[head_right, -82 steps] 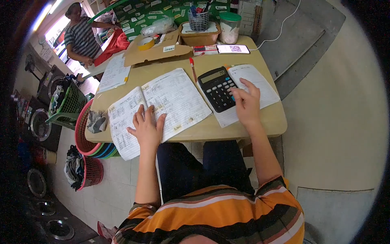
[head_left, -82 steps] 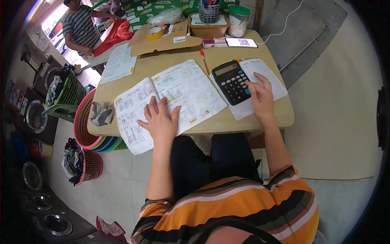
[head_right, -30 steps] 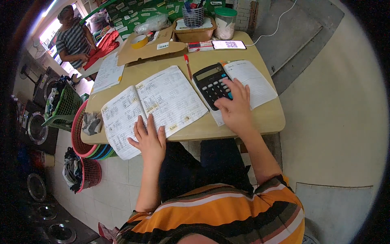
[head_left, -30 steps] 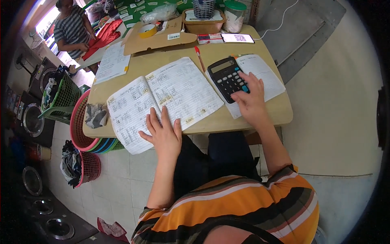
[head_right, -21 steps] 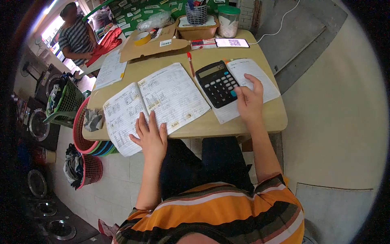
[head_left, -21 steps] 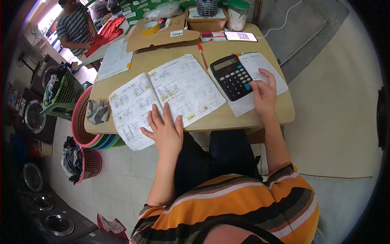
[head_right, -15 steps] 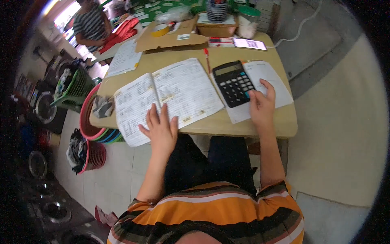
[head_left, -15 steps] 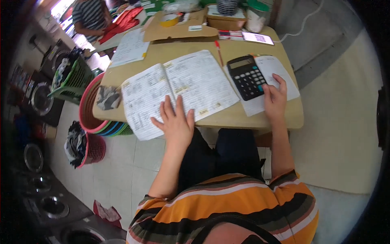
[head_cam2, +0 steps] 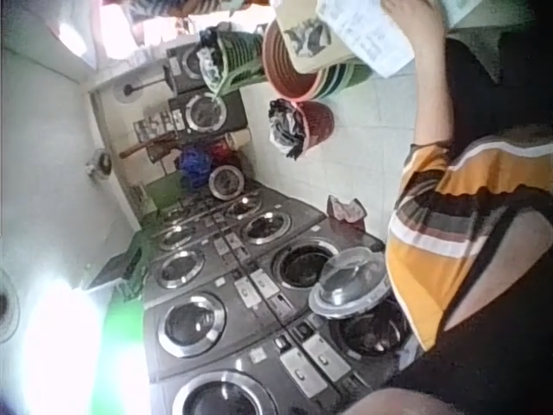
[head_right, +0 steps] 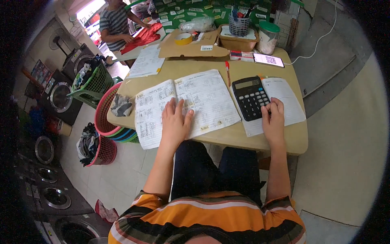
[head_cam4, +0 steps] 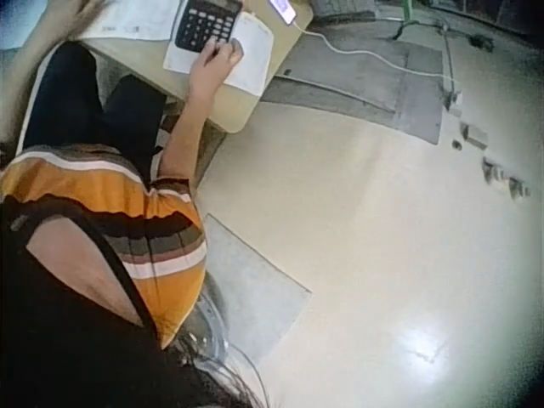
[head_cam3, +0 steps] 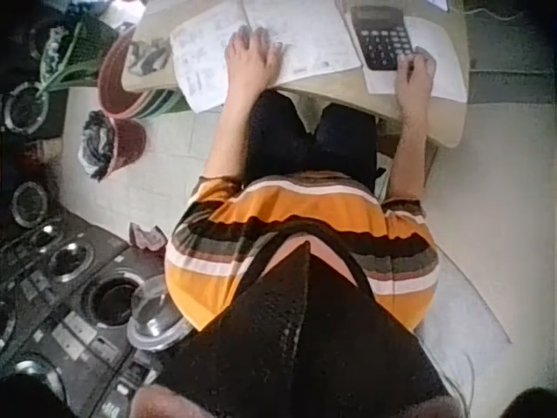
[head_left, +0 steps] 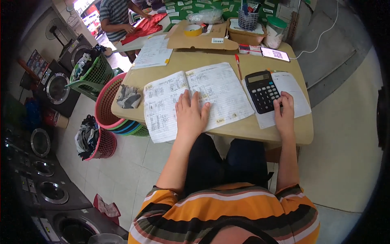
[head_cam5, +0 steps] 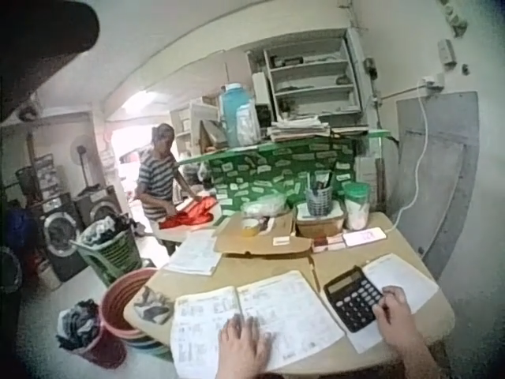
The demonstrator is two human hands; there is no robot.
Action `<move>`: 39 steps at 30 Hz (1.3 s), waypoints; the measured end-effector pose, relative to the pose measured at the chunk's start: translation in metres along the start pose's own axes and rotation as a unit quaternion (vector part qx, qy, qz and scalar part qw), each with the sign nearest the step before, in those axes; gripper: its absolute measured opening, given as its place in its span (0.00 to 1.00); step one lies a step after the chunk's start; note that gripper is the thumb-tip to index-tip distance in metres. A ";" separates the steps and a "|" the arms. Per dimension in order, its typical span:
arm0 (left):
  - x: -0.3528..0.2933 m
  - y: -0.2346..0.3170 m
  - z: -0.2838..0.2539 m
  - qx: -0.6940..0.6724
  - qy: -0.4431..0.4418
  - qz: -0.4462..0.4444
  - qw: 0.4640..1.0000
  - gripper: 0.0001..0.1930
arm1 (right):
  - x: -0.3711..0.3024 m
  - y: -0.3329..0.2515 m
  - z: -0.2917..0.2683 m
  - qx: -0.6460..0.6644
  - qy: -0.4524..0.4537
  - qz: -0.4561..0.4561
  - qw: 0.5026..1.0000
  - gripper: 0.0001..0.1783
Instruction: Use a calculator and a notebook to calculate and record laundry weights and costs.
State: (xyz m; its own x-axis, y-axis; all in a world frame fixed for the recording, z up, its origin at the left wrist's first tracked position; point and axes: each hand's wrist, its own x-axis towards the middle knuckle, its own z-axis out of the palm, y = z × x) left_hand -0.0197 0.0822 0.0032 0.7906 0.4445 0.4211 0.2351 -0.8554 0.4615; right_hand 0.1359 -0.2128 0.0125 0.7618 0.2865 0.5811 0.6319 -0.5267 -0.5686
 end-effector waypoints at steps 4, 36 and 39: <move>0.003 -0.003 0.020 0.003 0.031 0.013 0.999 0.31 | -0.004 0.006 -0.002 0.001 0.009 0.024 1.000 0.08; 0.008 0.006 0.011 0.057 0.063 0.029 0.996 0.29 | -0.001 0.004 0.002 0.012 0.003 0.003 1.000 0.08; 0.007 0.008 0.012 0.053 0.050 0.021 0.997 0.29 | -0.002 0.001 0.001 0.053 0.007 0.045 0.998 0.08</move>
State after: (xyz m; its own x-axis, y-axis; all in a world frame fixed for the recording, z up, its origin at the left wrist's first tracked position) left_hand -0.0057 0.0753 0.0008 0.7419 0.4274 0.5166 0.2652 -0.8947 0.3593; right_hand 0.1350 -0.2133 0.0100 0.8149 0.2298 0.5321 0.5724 -0.4630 -0.6767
